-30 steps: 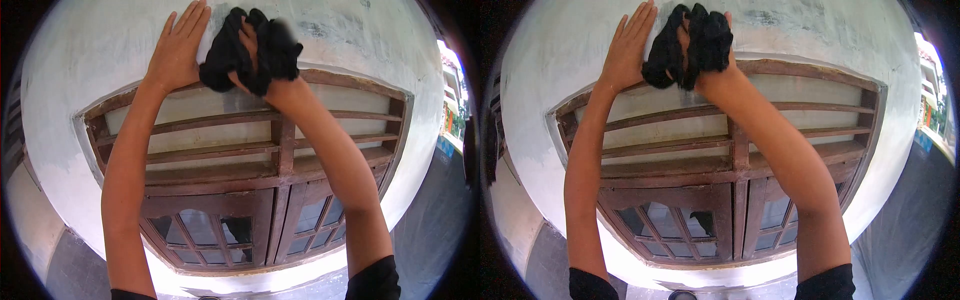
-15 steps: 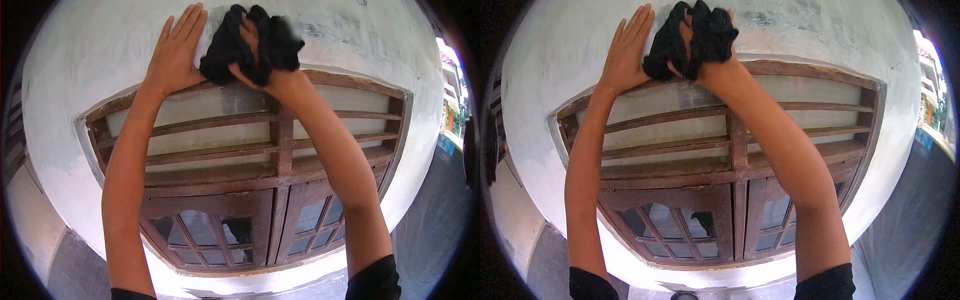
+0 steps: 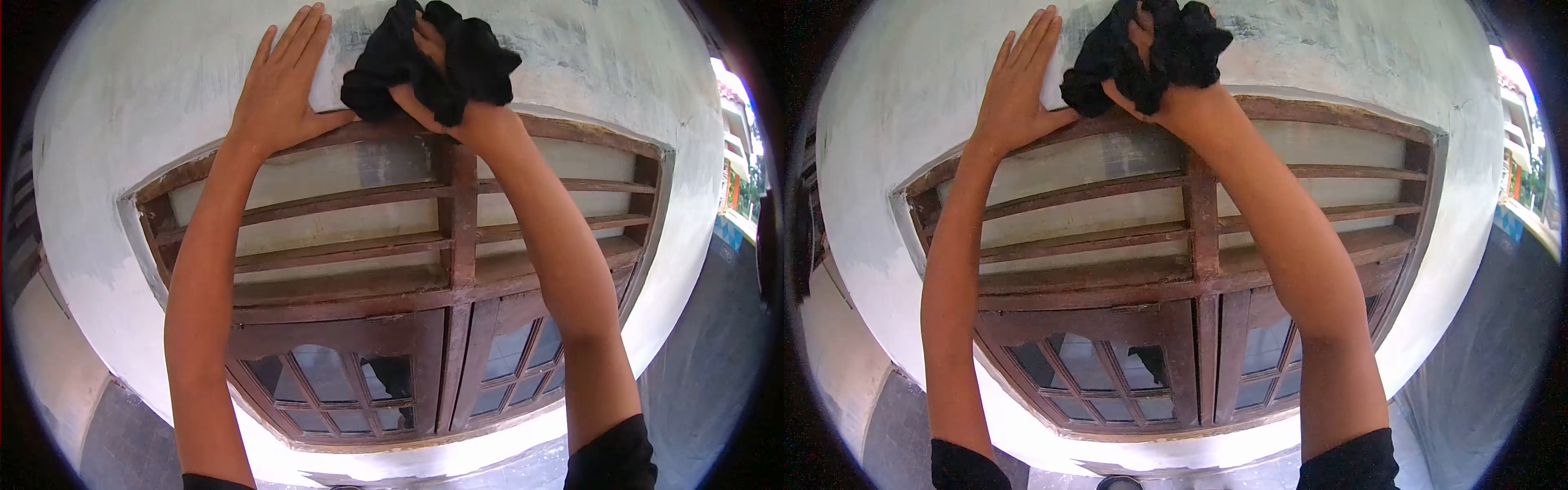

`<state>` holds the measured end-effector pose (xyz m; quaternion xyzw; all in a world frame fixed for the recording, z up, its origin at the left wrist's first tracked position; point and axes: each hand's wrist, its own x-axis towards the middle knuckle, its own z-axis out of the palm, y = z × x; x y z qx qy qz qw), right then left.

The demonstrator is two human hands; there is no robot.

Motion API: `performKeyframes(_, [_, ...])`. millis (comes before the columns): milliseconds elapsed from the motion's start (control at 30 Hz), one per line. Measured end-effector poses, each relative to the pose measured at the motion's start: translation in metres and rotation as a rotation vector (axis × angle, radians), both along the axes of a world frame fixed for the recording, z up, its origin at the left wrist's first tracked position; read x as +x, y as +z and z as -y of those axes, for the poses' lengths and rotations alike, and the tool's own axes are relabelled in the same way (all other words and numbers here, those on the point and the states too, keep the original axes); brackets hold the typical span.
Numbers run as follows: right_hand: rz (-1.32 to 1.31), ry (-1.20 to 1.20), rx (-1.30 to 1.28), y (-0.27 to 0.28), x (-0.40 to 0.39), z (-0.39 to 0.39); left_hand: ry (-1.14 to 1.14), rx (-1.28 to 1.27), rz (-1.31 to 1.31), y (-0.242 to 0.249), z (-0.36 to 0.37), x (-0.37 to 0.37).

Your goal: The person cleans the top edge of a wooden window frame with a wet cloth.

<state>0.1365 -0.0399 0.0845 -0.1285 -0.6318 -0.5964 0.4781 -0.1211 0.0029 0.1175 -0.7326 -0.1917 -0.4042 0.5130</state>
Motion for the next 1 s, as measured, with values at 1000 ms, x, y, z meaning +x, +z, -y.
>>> performKeyframes(1000, [-0.011,-0.064,-0.054,0.009,0.030,-0.013,-0.013,0.020,0.022,-0.003,0.004,0.001])
